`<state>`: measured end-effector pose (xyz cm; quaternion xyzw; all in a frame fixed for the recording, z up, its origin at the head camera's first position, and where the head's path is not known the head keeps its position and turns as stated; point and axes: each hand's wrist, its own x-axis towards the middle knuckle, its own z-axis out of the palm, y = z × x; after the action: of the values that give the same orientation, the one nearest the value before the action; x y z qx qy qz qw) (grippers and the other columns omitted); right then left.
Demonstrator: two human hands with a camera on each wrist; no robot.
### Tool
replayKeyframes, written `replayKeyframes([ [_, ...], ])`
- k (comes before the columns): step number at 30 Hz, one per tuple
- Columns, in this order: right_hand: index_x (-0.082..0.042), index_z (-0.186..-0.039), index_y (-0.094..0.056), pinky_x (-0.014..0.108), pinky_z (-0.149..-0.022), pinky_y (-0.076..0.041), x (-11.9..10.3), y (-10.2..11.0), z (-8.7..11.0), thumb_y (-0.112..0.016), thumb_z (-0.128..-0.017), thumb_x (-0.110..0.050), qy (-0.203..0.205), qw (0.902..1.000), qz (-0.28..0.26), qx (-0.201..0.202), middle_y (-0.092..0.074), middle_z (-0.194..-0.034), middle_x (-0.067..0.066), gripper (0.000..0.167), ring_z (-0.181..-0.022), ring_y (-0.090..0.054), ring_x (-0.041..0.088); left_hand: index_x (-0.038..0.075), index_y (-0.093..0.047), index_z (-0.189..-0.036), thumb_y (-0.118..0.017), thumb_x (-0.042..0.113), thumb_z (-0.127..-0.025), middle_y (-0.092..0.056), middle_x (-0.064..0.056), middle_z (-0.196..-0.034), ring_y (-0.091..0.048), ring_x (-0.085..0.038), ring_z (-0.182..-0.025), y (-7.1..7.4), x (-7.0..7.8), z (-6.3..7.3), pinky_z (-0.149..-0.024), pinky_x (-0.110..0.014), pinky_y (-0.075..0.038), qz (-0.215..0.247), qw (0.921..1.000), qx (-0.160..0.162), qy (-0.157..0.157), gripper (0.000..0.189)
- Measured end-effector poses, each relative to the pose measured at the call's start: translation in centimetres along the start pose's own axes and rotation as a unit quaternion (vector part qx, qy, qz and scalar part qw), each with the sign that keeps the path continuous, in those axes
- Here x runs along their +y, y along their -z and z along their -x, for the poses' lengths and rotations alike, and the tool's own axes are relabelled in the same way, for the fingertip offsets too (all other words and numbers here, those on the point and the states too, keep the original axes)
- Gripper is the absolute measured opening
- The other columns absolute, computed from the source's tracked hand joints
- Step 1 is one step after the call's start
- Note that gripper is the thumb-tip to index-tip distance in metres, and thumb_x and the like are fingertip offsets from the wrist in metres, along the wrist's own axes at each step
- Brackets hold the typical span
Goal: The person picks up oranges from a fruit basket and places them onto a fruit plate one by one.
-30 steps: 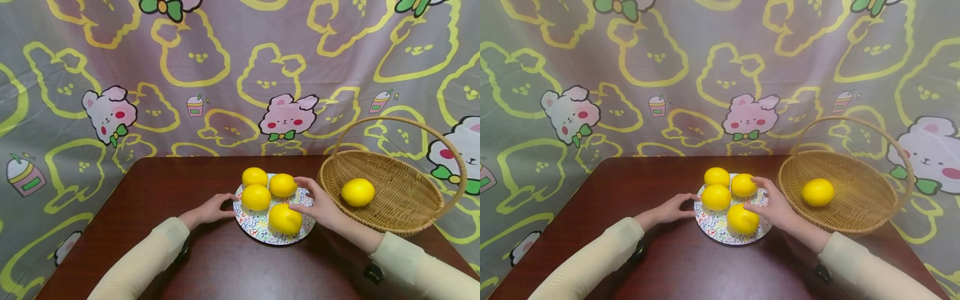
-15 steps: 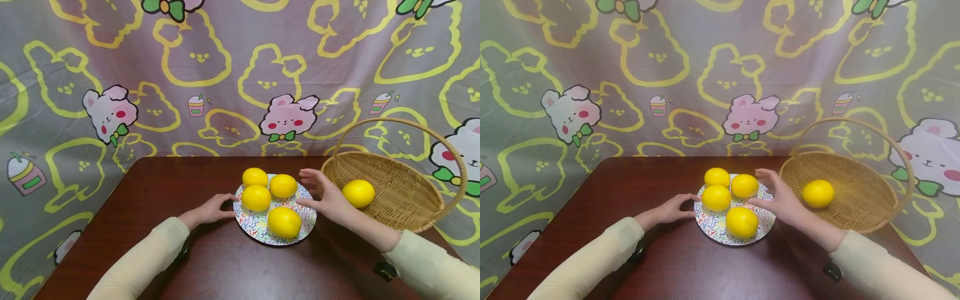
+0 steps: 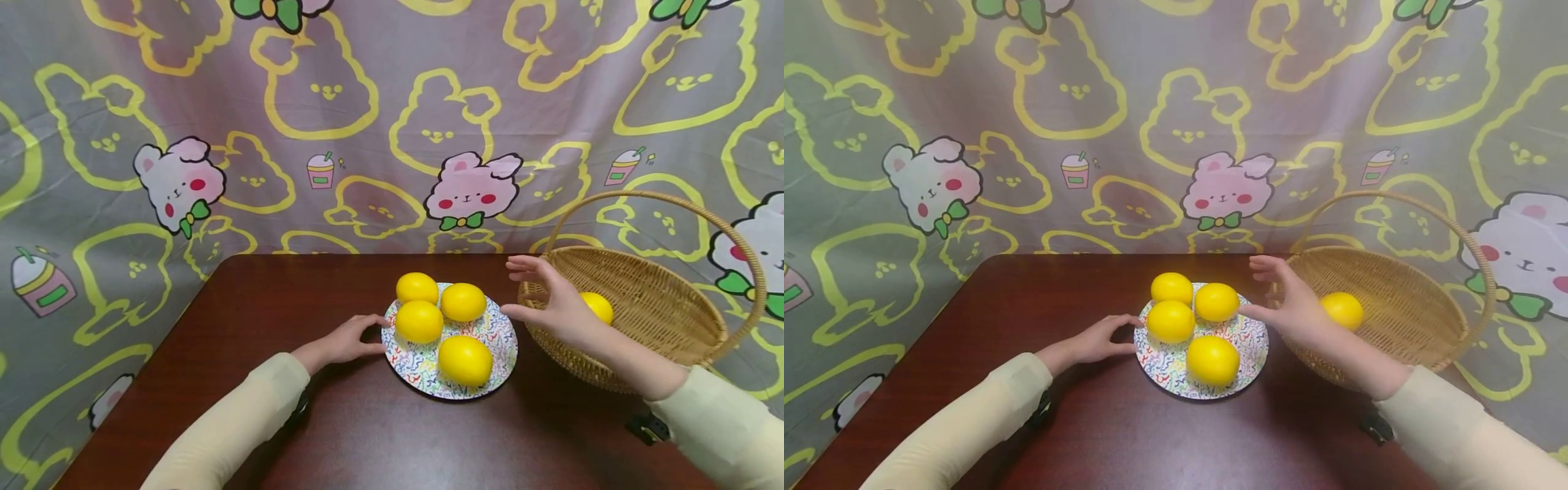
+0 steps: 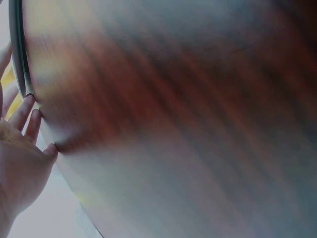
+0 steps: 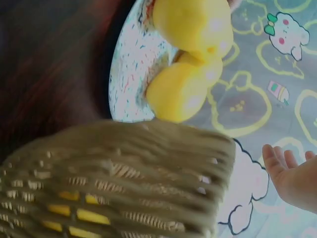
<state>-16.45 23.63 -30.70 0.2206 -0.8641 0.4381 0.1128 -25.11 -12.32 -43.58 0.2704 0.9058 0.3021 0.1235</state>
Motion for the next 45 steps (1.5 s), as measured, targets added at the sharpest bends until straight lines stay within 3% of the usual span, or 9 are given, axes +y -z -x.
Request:
replayKeyframes([
  [4, -0.001, -0.138, -0.042, 0.016, -0.085, -0.043, 0.0, 0.8, -0.1, -0.077, -0.082, -0.001, 0.011, 0.9999, 0.0, 0.004, -0.051, -0.132, 0.018, 0.066, -0.114, -0.051, 0.018, 0.02, -0.057, -0.128, -0.071, 0.035, -0.089, -0.056, -0.001, -0.13, -0.043, -0.026, -0.126, 0.0, -0.1, -0.1, -0.107, -0.047, -0.032, 0.0, 1.0, 0.001, -0.004, 0.044],
  [9, 0.0, -0.137, -0.043, 0.012, -0.084, -0.043, 0.4, 2.2, -0.3, -0.076, -0.082, 0.0, 0.015, 0.9997, 0.017, 0.001, -0.051, -0.131, 0.019, 0.064, -0.11, -0.05, 0.007, 0.02, -0.057, -0.128, -0.071, 0.035, -0.089, -0.056, -0.001, -0.131, -0.043, -0.027, -0.126, 0.0, 0.0, 0.0, -0.106, -0.047, -0.032, 0.004, 1.0, 0.002, -0.004, 0.044],
  [21, 0.003, -0.14, -0.037, 0.007, -0.079, -0.042, 2.2, 5.3, -0.5, -0.073, -0.087, -0.007, -0.03, 0.9987, 0.042, -0.004, -0.047, -0.135, 0.02, 0.064, -0.107, -0.044, -0.01, 0.021, -0.057, -0.129, -0.071, 0.035, -0.089, -0.055, 0.001, -0.131, -0.043, -0.025, -0.126, 0.0, -0.1, -0.1, -0.107, -0.046, -0.032, -0.003, 1.0, -0.002, 0.002, 0.045],
  [27, 0.001, -0.141, -0.038, 0.006, -0.079, -0.039, 3.0, 6.4, -0.4, -0.075, -0.087, -0.011, -0.041, 0.9965, 0.073, -0.009, -0.046, -0.136, 0.023, 0.067, -0.107, -0.041, -0.012, 0.022, -0.056, -0.129, -0.071, 0.036, -0.089, -0.055, 0.001, -0.131, -0.043, -0.025, -0.126, 0.0, 0.0, -0.1, -0.107, -0.046, -0.032, -0.002, 1.0, -0.003, 0.006, 0.045],
  [36, -0.002, -0.141, -0.038, 0.007, -0.079, -0.042, 4.1, 7.7, -0.2, -0.075, -0.086, -0.012, -0.037, 0.9966, 0.071, -0.017, -0.045, -0.136, 0.019, 0.067, -0.109, -0.042, -0.011, 0.022, -0.057, -0.129, -0.071, 0.038, -0.089, -0.055, 0.002, -0.131, -0.043, -0.024, -0.125, -0.1, -0.2, -0.2, -0.107, -0.046, -0.032, -0.002, 1.0, -0.003, 0.005, 0.046],
  [45, 0.001, -0.142, -0.036, 0.007, -0.08, -0.041, 5.4, 8.8, 0.0, -0.074, -0.088, -0.012, -0.04, 0.9958, 0.075, -0.032, -0.043, -0.139, 0.025, 0.068, -0.109, -0.04, -0.013, 0.022, -0.057, -0.129, -0.071, 0.037, -0.089, -0.055, 0.002, -0.131, -0.044, -0.024, -0.124, -0.1, -0.2, -0.1, -0.106, -0.046, -0.033, -0.003, 1.0, -0.003, 0.003, 0.045],
])
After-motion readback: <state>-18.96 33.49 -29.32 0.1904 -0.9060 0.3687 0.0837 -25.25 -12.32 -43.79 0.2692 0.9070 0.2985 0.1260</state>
